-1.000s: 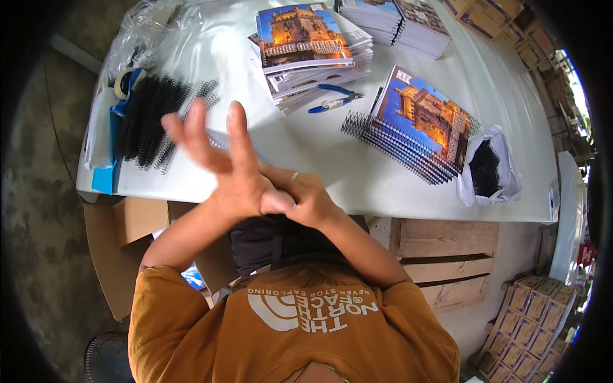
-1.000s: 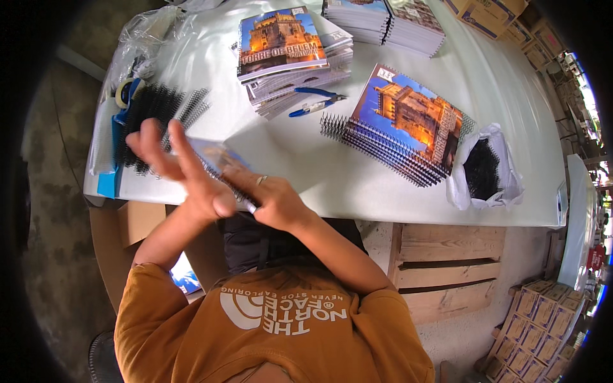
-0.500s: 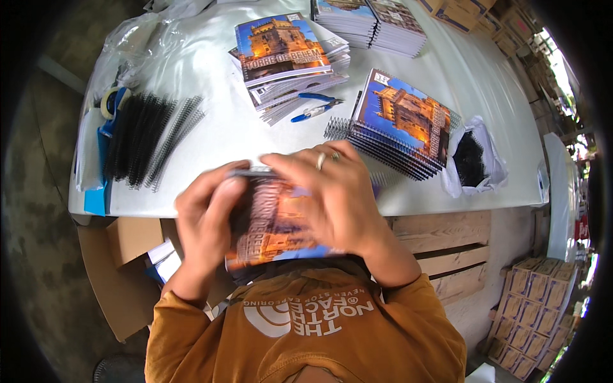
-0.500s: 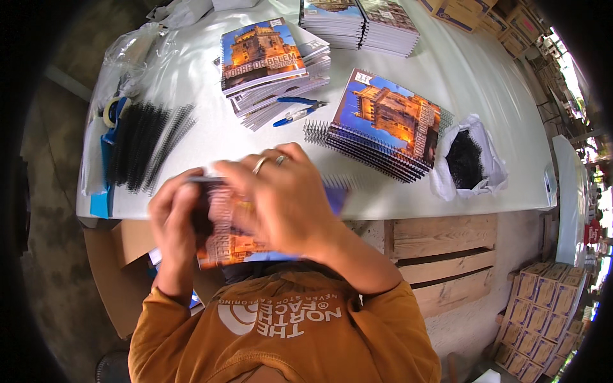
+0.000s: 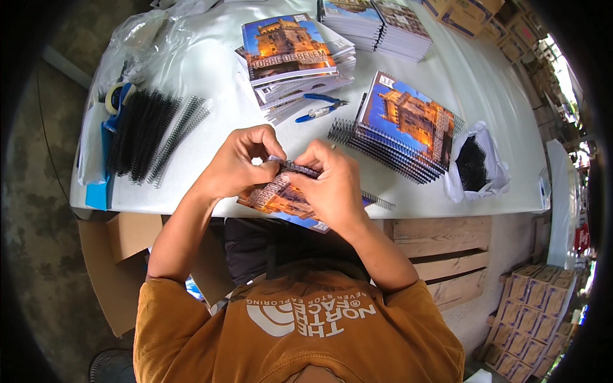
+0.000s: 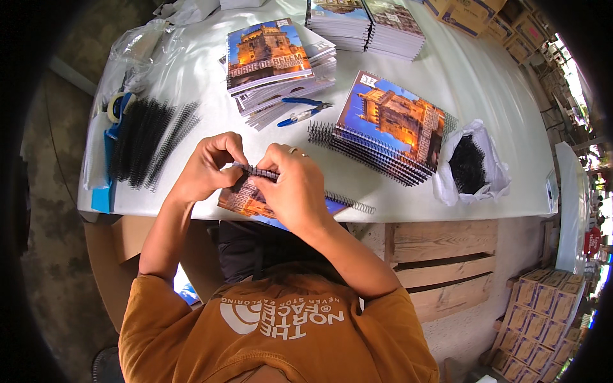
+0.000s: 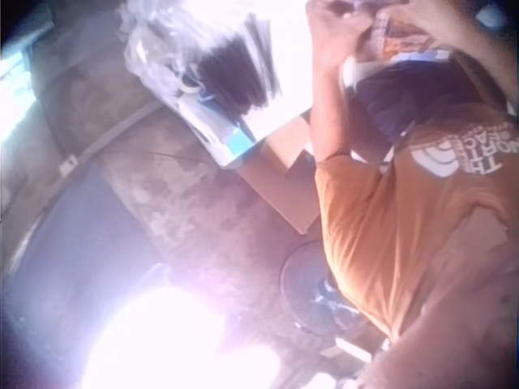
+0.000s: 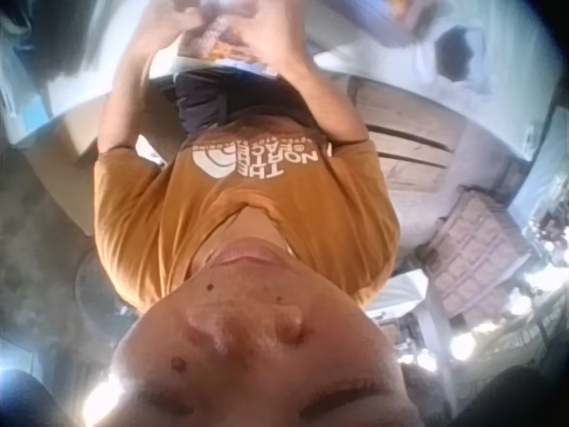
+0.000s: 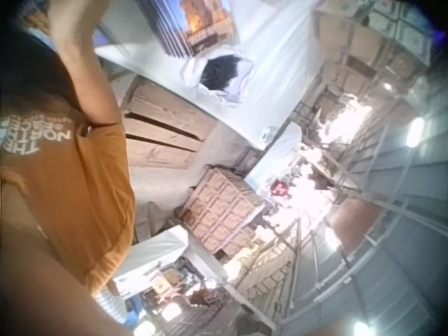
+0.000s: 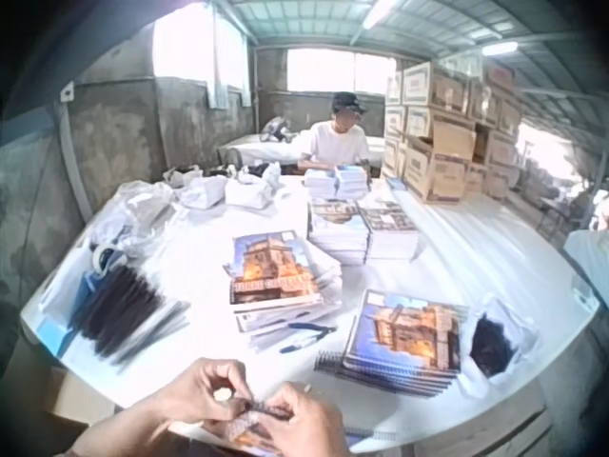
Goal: The person binds booklets by manually threading a plastic spiral coil through pre-punched holes in the pages, crimping the ends of the coil, and stacking the finished booklets on a table.
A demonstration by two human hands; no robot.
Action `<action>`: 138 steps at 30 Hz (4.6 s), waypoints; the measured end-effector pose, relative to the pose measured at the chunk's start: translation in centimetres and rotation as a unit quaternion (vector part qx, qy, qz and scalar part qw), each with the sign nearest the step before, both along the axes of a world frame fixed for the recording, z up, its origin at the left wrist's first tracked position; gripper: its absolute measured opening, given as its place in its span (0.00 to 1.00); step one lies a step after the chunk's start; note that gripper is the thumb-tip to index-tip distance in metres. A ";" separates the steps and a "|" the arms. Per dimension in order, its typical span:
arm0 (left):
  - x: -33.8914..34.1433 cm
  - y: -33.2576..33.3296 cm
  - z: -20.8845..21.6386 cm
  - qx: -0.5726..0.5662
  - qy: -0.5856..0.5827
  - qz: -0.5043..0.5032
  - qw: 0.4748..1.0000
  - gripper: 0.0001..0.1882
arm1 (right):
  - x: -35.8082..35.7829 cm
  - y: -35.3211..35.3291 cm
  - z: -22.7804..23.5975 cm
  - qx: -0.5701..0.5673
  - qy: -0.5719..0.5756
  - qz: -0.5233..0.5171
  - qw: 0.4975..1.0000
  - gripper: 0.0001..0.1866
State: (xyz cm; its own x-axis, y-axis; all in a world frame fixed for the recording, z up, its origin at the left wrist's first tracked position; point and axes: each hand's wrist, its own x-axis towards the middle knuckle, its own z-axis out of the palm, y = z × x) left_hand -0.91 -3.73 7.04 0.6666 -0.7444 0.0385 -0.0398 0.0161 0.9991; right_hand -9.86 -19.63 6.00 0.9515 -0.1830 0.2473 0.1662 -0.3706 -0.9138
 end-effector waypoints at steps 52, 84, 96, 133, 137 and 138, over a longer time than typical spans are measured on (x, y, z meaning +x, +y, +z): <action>7.8 -5.7 1.8 0.396 -0.512 0.194 0.737 0.17 | 0.8 -8.0 -3.3 -0.113 -0.381 -0.289 0.871 0.09; 13.1 -6.6 2.3 0.295 -0.417 0.101 0.854 0.14 | 9.4 -6.0 -2.9 0.032 -0.089 -0.147 0.985 0.30; 9.7 -5.0 1.8 0.111 -0.483 0.490 0.717 0.11 | 11.2 -4.6 -2.7 -0.441 -0.121 0.008 0.889 0.26; 9.3 14.9 -10.2 0.545 -0.368 0.420 0.625 0.19 | 2.1 -4.5 -5.1 0.162 -0.049 0.157 0.973 0.14; 10.2 15.3 -8.6 0.456 -0.429 0.467 0.624 0.14 | 2.3 -4.9 -6.2 0.135 -0.094 0.175 0.971 0.17; 10.4 15.4 -7.9 0.428 -0.436 0.483 0.627 0.14 | 2.4 -5.2 -6.3 0.114 -0.114 0.188 0.969 0.17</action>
State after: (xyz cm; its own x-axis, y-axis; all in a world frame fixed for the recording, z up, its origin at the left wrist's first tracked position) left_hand 9.50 11.71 -0.90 0.8255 -0.0066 0.5643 -0.1552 -0.9640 0.2158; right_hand -7.47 -24.79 -0.31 0.8869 0.0926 0.4526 0.4574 -0.0380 -0.8885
